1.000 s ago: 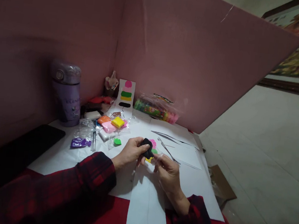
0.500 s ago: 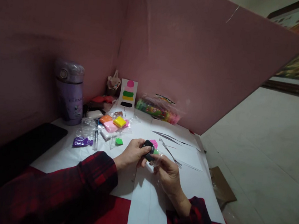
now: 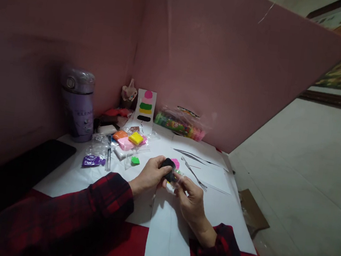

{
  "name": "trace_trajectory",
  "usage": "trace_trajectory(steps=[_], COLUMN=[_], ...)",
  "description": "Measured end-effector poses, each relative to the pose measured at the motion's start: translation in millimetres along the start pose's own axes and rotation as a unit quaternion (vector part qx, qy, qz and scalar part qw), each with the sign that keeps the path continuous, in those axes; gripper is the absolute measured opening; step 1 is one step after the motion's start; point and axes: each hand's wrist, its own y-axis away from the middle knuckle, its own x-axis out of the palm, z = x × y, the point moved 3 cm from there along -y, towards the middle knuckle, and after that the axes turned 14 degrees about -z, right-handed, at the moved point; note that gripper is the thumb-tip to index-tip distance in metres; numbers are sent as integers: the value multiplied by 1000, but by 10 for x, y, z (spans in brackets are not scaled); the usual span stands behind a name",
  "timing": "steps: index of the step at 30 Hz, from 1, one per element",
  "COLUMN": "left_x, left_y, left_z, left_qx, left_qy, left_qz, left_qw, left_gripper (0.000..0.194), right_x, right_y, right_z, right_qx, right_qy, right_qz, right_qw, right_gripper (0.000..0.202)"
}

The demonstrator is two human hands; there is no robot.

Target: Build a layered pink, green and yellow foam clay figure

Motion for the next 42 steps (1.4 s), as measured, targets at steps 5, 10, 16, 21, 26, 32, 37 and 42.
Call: trace_trajectory(steps=[5,10,16,21,26,32,37,42], left_x=[19,36,29,43,78,60,26,17], left_y=[-13,0,44,81,77,43,40,29], left_z=[-15,-26,-47,6,55,-8,32,67], left_qx=[-3,-31,-30,-30,-40,-47,-68,-59], left_qy=[46,41,26,36,38,36,61,65], left_qz=[81,98,55,17,7,26,49,63], left_qw=[996,994,998,999,998,998,995,994], left_gripper=[39,45,39,37,37,39,39,38], right_x=[-27,-52,-20,11,15,-24,-76,-49], right_y=[20,10,15,28,15,-1,5,-6], right_z=[-83,-112,-107,-87,-31,-39,-155,-169], right_qx=[27,46,60,81,77,107,144,128], right_qy=[5,-5,-40,-25,7,12,22,-20], right_qz=[-23,-33,-5,-1,22,3,-56,-32], right_qw=[999,998,997,996,997,994,988,991], right_gripper=[27,28,29,25,9,7,7,15])
